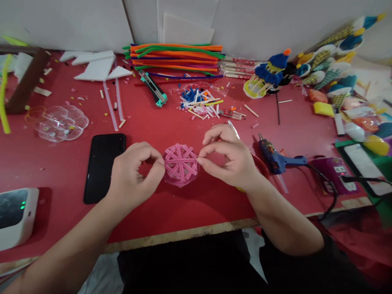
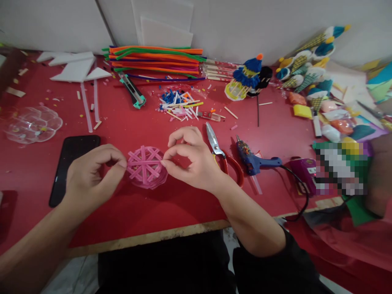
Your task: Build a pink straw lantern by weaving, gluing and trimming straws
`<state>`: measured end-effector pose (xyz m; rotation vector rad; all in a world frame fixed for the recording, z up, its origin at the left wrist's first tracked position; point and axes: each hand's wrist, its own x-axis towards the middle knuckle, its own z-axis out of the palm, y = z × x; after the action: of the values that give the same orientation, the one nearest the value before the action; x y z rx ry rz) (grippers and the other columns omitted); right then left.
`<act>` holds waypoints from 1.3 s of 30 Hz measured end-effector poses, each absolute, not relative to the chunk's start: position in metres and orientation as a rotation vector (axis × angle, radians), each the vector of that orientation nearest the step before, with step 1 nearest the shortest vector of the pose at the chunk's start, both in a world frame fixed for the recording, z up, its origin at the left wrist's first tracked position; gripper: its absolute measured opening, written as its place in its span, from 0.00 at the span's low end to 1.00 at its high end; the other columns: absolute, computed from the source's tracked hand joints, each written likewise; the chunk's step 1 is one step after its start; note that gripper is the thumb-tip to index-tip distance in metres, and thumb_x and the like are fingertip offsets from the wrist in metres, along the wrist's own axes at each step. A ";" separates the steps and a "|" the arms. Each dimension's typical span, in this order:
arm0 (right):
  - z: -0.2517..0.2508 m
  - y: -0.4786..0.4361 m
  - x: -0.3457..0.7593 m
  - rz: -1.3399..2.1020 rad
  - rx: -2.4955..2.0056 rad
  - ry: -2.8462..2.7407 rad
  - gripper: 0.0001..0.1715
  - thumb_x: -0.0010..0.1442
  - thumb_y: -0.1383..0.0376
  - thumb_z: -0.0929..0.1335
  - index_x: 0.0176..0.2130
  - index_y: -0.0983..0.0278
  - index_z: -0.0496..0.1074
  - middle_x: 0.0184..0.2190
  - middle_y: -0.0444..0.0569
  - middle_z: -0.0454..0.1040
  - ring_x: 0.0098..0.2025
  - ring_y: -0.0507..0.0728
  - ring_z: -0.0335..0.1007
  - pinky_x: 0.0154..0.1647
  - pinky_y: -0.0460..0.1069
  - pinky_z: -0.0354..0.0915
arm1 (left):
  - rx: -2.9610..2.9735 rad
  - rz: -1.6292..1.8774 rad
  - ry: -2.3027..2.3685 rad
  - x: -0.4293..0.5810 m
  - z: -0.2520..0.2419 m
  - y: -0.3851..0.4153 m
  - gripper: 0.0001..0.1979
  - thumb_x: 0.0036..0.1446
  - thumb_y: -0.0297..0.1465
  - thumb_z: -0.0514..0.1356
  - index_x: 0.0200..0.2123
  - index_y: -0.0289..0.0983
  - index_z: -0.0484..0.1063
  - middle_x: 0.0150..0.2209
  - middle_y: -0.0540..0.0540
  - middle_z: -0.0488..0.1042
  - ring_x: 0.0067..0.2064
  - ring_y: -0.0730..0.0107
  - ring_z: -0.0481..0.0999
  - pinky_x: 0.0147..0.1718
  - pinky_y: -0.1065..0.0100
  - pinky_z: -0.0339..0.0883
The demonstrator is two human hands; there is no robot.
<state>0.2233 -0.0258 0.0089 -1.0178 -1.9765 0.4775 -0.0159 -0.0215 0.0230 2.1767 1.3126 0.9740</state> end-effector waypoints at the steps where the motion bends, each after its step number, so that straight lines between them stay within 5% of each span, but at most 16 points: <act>1: 0.009 -0.026 0.223 0.478 -1.016 -1.979 0.04 0.61 0.66 0.72 0.32 0.59 0.75 0.38 0.46 0.71 0.43 0.57 0.68 0.48 0.57 0.66 | 2.178 0.970 1.305 -0.016 0.023 -0.021 0.09 0.54 0.24 0.55 0.23 0.40 0.67 0.23 0.52 0.72 0.26 0.72 0.71 0.31 0.68 0.67; 30: 0.008 -0.027 0.223 0.686 -1.011 -1.973 0.04 0.61 0.67 0.71 0.33 0.61 0.73 0.39 0.47 0.72 0.45 0.56 0.69 0.51 0.56 0.66 | 1.871 0.748 1.256 -0.018 0.029 -0.019 0.10 0.53 0.28 0.53 0.21 0.39 0.65 0.20 0.54 0.65 0.23 0.74 0.63 0.24 0.71 0.58; 39: 0.010 -0.027 0.225 0.677 -1.029 -2.000 0.03 0.63 0.66 0.71 0.34 0.60 0.75 0.41 0.48 0.72 0.47 0.57 0.70 0.53 0.57 0.67 | 1.829 0.730 1.283 -0.019 0.027 -0.016 0.10 0.54 0.32 0.55 0.22 0.38 0.68 0.23 0.53 0.69 0.26 0.73 0.67 0.28 0.69 0.61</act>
<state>0.2254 -0.0272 0.0103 -1.0285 -2.0002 0.6769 -0.0195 -0.0162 0.0267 1.8287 1.2834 0.7297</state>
